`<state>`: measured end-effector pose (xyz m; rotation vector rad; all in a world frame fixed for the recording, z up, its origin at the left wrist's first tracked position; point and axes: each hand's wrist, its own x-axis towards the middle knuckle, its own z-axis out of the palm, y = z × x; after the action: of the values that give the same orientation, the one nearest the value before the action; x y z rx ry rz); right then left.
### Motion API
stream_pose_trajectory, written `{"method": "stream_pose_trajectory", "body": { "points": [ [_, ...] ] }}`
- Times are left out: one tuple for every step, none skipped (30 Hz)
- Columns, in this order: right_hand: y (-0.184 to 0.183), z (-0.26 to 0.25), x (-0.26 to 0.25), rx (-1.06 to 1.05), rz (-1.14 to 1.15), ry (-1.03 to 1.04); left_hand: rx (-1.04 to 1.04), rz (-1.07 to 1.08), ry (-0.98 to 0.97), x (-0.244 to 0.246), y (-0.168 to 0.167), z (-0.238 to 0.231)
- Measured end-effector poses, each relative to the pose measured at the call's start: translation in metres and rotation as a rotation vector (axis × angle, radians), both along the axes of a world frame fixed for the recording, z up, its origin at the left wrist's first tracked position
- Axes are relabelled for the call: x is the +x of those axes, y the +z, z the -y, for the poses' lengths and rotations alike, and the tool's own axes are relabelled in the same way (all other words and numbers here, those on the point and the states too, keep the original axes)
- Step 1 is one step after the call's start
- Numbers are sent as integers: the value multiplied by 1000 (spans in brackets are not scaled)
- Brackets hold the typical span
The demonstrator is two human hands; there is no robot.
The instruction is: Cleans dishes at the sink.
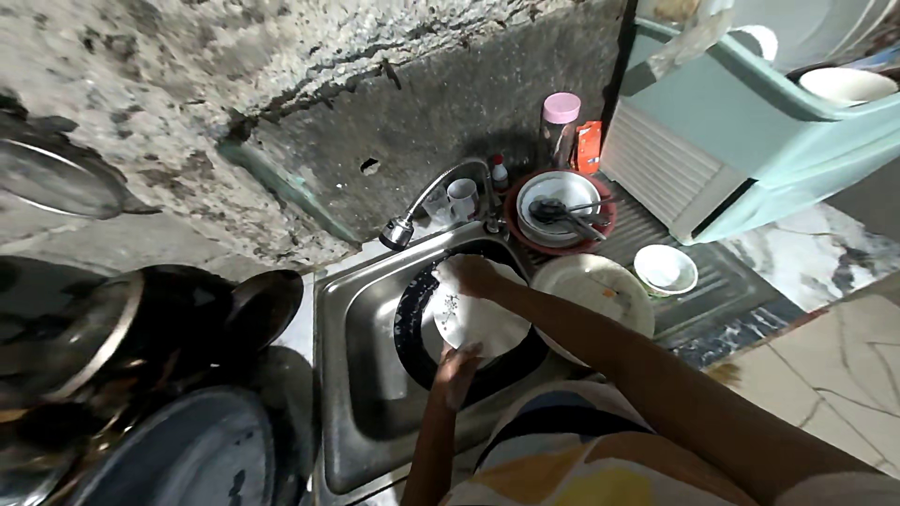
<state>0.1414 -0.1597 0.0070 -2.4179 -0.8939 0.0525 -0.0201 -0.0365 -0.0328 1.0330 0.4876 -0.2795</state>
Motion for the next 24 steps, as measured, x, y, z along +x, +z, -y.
{"method": "stream_pose_trajectory", "body": {
  "points": [
    [1,-3,-1,14,36,38,-64,10,16,1,-1,1],
    [-3,-8,-4,40,98,97,-108,44,20,3,0,1],
    [-9,-15,-9,80,186,162,-157,95,33,9,-2,0],
    [-14,-22,-17,133,255,223,-209,144,55,16,-4,-2],
    [-20,-29,-25,145,315,258,-208,162,89,23,-5,-3],
    [-24,-32,-33,131,328,259,-192,155,125,28,-4,-4],
    [-32,-32,-36,119,300,230,-192,145,159,31,-4,-5],
    [-42,-30,-33,103,235,177,-205,146,171,34,-7,-9],
    [-50,-26,-27,88,183,114,-213,151,175,36,-10,-13],
    [-52,-21,-21,65,149,42,-220,148,201,35,-14,-17],
    [-53,-15,-15,28,121,-43,-222,150,233,34,-16,-20],
    [-55,-11,-12,2,101,-139,-221,154,271,33,-17,-21],
    [-56,-7,-11,20,92,-223,-220,153,316,33,-17,-23],
    [-56,-6,-14,26,92,-297,-223,151,361,33,-17,-24],
    [-56,-8,-20,47,89,-350,-229,154,398,36,-17,-25],
    [-54,-10,-28,67,60,-373,-231,155,424,38,-16,-27],
    [-51,-12,-39,82,30,-375,-232,151,443,40,-16,-29],
    [-45,-14,-52,82,-27,-346,-232,148,453,43,-15,-30],
    [-42,-16,-64,88,-81,-290,-229,147,463,45,-14,-31],
    [-41,-19,-75,85,-117,-217,-225,151,464,47,-13,-31],
    [-42,-22,-85,93,-133,-130,-228,164,454,48,-13,-31],
    [-44,-24,-93,130,-115,-36,-244,182,450,49,-13,-31],
    [-46,-25,-97,166,-76,59,-262,203,444,49,-13,-30],
    [-45,-24,-96,191,-63,142,-277,222,438,49,-13,-30]
  ]
}}
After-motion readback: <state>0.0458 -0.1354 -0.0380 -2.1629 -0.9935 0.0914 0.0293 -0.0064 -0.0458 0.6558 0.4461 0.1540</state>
